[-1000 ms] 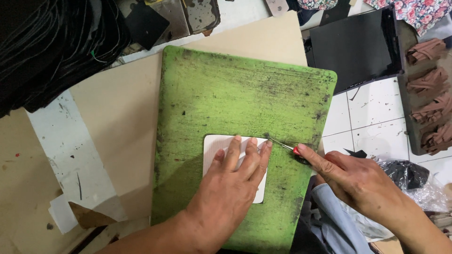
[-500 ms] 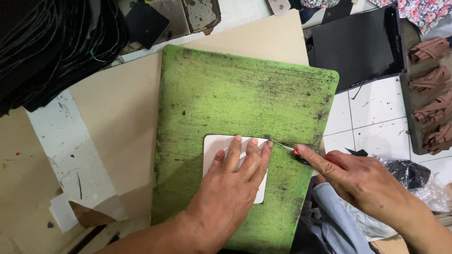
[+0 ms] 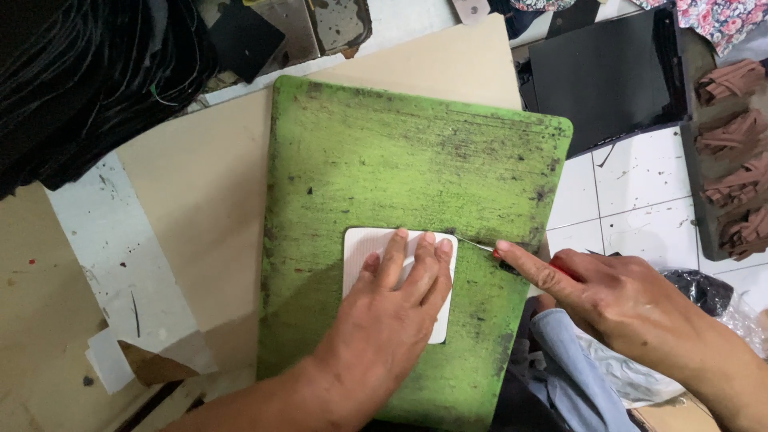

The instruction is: The person uses a red utility knife to cut a black material on a green cutting board, following a white template. After cutting, the person removes the template and handles the cut black piece, placing it on the board.

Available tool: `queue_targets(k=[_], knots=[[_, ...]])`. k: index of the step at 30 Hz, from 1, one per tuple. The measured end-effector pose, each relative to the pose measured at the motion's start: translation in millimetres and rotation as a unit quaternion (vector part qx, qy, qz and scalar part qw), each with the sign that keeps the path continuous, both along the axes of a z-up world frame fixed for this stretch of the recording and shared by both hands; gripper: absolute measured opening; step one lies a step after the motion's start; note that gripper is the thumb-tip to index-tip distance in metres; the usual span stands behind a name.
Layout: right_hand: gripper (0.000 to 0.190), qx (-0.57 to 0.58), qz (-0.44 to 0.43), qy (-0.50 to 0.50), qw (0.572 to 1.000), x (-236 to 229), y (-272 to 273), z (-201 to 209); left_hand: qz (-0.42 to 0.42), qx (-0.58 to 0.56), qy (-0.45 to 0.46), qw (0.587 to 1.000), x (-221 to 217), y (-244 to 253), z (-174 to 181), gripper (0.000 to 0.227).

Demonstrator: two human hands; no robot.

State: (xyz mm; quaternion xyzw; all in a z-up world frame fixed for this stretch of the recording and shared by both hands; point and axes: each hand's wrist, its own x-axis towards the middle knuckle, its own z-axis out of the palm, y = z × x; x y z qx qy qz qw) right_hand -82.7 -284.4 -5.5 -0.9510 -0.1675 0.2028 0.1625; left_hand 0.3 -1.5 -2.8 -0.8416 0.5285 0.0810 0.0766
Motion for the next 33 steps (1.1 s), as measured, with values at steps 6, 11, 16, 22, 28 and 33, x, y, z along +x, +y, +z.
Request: queue_targets(k=[6,11,16,22,28,33], knots=[[0.084,-0.067,-0.016,0.019,0.997,-27,1,-4,-0.018,0.009,-0.02,1.0,-1,4,-1,0.071],[0.096,-0.011,-0.159,0.078,0.984,-48,32,-2,-0.031,0.007,-0.049,0.998,2,2,1,0.07],[0.08,0.153,-0.346,-0.027,0.925,-71,96,12,-0.017,-0.008,-0.028,0.999,2,4,6,0.072],[0.068,0.194,-0.386,-0.059,0.9,-71,145,4,-0.008,-0.025,-0.027,0.999,0,6,2,0.066],[0.074,0.108,-0.41,-0.024,0.905,-73,153,2,-0.014,-0.03,-0.025,0.999,2,7,2,0.068],[0.076,0.099,-0.401,-0.006,0.91,-73,154,3,-0.006,-0.053,-0.002,0.999,3,9,1,0.073]])
